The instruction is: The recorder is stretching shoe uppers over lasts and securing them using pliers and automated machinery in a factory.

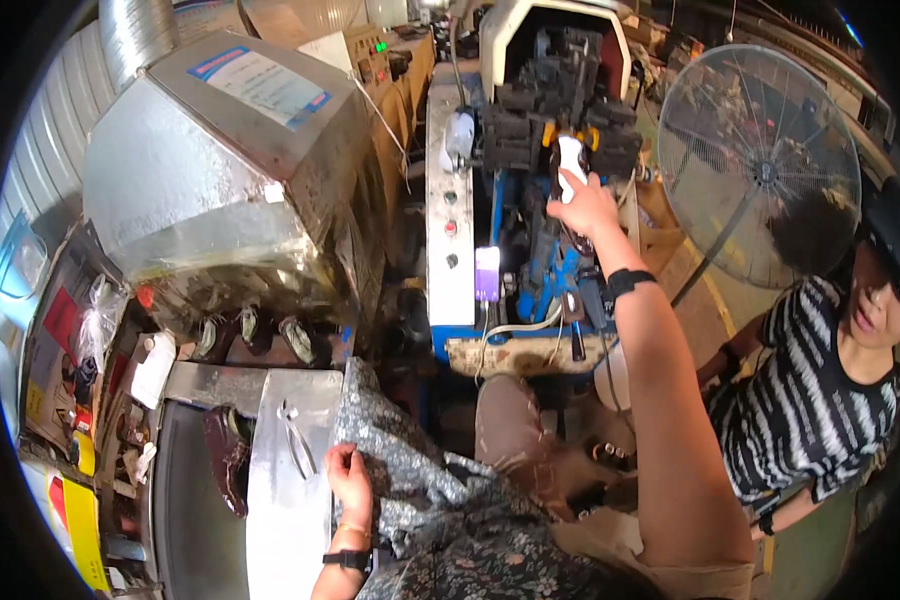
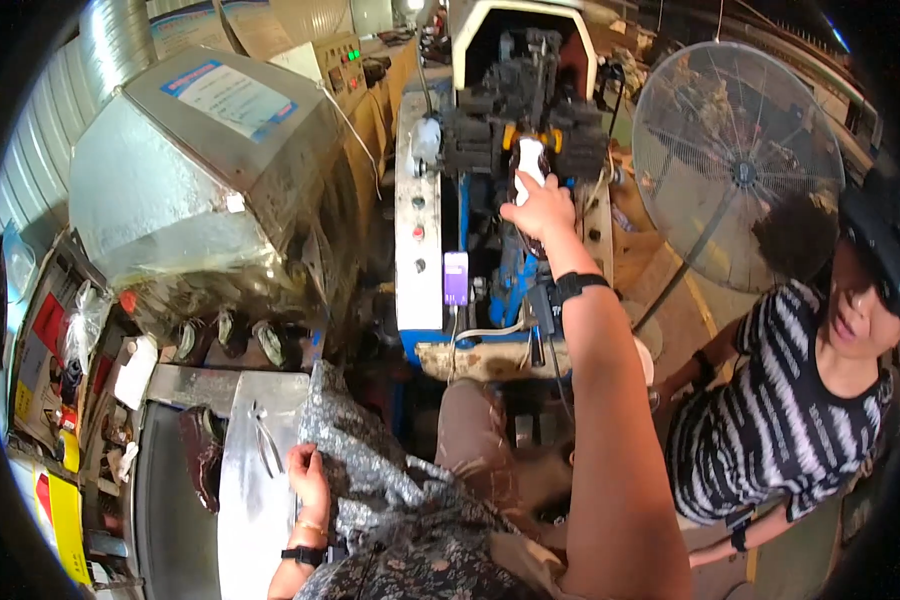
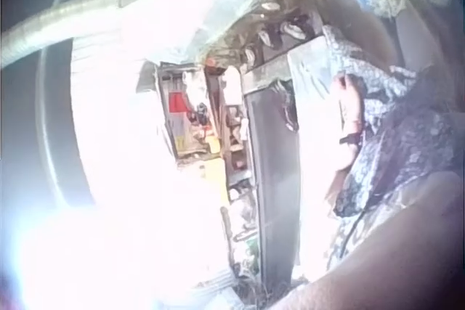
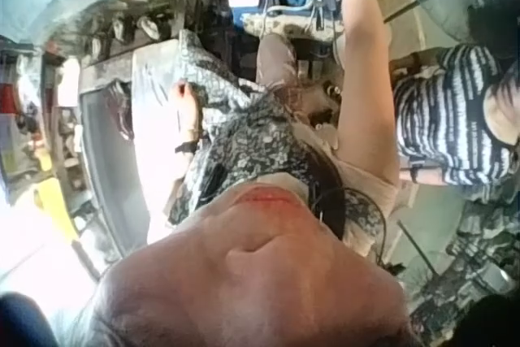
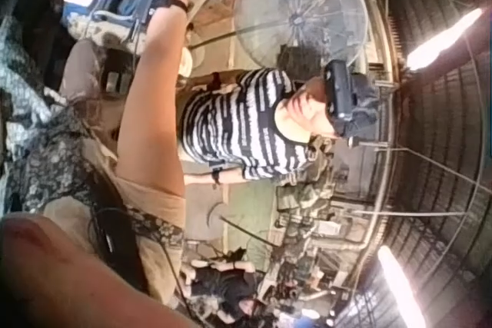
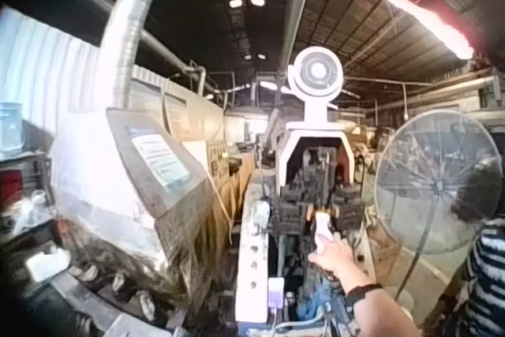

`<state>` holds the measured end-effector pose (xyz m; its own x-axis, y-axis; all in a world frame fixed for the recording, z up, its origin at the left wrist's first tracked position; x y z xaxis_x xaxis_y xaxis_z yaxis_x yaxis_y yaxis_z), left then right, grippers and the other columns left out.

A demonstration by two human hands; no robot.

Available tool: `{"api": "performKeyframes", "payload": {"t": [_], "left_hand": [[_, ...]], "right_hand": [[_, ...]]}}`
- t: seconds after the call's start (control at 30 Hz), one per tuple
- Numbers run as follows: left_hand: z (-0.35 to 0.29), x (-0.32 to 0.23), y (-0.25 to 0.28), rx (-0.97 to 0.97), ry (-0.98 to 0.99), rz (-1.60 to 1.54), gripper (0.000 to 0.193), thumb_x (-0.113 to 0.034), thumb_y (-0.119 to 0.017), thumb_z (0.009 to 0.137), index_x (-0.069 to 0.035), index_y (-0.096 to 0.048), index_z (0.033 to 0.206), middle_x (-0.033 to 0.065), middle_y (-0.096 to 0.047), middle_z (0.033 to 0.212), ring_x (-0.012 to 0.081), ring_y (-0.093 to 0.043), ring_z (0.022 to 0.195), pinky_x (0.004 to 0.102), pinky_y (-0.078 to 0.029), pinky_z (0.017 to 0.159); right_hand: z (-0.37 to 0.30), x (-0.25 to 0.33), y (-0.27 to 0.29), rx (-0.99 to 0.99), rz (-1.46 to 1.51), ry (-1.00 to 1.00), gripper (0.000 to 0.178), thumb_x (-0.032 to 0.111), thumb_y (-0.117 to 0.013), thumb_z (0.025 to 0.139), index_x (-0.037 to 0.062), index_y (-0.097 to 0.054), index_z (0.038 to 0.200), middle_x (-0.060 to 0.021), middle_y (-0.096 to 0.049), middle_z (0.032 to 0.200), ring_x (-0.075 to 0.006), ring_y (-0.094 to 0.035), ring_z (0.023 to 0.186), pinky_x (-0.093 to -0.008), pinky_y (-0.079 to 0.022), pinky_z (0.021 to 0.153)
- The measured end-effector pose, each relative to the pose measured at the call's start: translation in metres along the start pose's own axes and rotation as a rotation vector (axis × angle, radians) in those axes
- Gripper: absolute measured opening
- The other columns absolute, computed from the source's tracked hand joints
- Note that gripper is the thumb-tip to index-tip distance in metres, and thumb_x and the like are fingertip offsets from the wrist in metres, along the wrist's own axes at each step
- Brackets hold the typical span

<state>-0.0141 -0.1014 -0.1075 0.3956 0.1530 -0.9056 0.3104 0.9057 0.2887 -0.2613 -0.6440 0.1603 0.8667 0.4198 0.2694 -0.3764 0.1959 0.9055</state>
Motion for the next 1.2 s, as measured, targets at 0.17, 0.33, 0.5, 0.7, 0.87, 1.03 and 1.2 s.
{"api": "performKeyframes", "payload": {"t": [0.17,0.33,0.5,0.7,0.87,1.03,1.2], "left_hand": [[0.004,0.006,0.002,-0.024,0.016,0.068,0.011,0.007,-0.057,0.077,-0.001,-0.062,0.083,0.0129,-0.060,0.096,0.0268,-0.057,0.092,0.0347,-0.046,0.088],[0.006,0.013,-0.010,-0.044,0.143,-0.054,0.007,0.004,-0.059,0.080,-0.001,-0.062,0.083,0.0105,-0.060,0.094,0.0185,-0.057,0.087,0.0300,-0.048,0.078],[0.018,0.050,0.009,0.007,0.433,-0.069,0.008,-0.006,-0.063,0.089,-0.001,-0.062,0.083,-0.0012,-0.058,0.072,0.0109,-0.052,0.068,0.0255,-0.046,0.066],[0.073,0.069,0.157,-0.163,-0.089,0.782,0.054,-0.016,-0.068,0.075,0.000,-0.055,0.124,0.0241,-0.053,0.129,0.0385,-0.046,0.124,0.0472,-0.037,0.107],[0.123,0.112,0.275,-0.252,0.261,1.013,0.072,-0.029,-0.078,0.068,0.000,-0.050,0.129,0.0219,-0.054,0.129,0.0378,-0.048,0.123,0.0432,-0.039,0.105],[0.130,0.138,0.272,0.088,0.297,0.466,0.062,-0.025,-0.080,0.064,0.001,-0.058,0.116,0.0191,-0.068,0.106,0.0324,-0.065,0.103,0.0381,-0.050,0.088],[0.096,0.117,0.265,0.008,0.155,0.232,0.051,0.002,-0.061,0.070,0.005,-0.058,0.120,0.0117,-0.066,0.114,0.0243,-0.062,0.106,0.0345,-0.046,0.095]], "right_hand": [[0.026,0.004,0.003,-0.003,0.017,-0.032,0.083,0.048,-0.070,0.067,0.0306,-0.045,0.144,-0.0193,-0.043,0.139,-0.0412,-0.048,0.121,-0.0428,-0.044,0.100],[0.026,0.006,0.016,0.007,0.079,-0.059,0.082,0.046,-0.069,0.065,0.0292,-0.047,0.142,-0.0187,-0.046,0.137,-0.0392,-0.049,0.120,-0.0417,-0.043,0.102],[0.022,0.007,0.028,-0.008,0.027,-0.056,0.080,0.048,-0.071,0.064,0.0275,-0.051,0.139,-0.0212,-0.050,0.134,-0.0373,-0.055,0.117,-0.0429,-0.048,0.096],[0.047,0.018,0.007,0.032,0.290,0.242,0.073,0.038,-0.070,0.075,0.0146,-0.049,0.141,-0.0229,-0.061,0.122,-0.0338,-0.058,0.113,-0.0400,-0.043,0.098],[0.057,0.013,0.007,-0.079,-0.115,0.074,0.074,0.038,-0.064,0.079,0.0192,-0.041,0.147,-0.0277,-0.044,0.140,-0.0412,-0.045,0.128,-0.0434,-0.035,0.107],[-0.098,0.119,0.001,-0.222,-0.155,0.948,0.037,0.007,-0.066,0.071,0.0070,-0.065,0.109,-0.0149,-0.064,0.113,-0.0320,-0.059,0.108,-0.0437,-0.047,0.095],[-0.299,0.118,-0.122,0.355,0.579,0.696,0.023,0.010,-0.063,0.074,0.0076,-0.069,0.097,-0.0123,-0.064,0.099,-0.0326,-0.062,0.091,-0.0418,-0.052,0.081]]}}
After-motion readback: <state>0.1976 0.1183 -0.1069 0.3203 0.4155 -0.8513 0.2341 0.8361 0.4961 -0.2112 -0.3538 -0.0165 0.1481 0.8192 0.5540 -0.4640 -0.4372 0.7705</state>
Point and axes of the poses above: each hand's wrist, its own z-axis towards the middle knuckle, its own y-axis out of the back of the hand, x = y × z, the point moved 8 cm from there along z, towards the middle knuckle
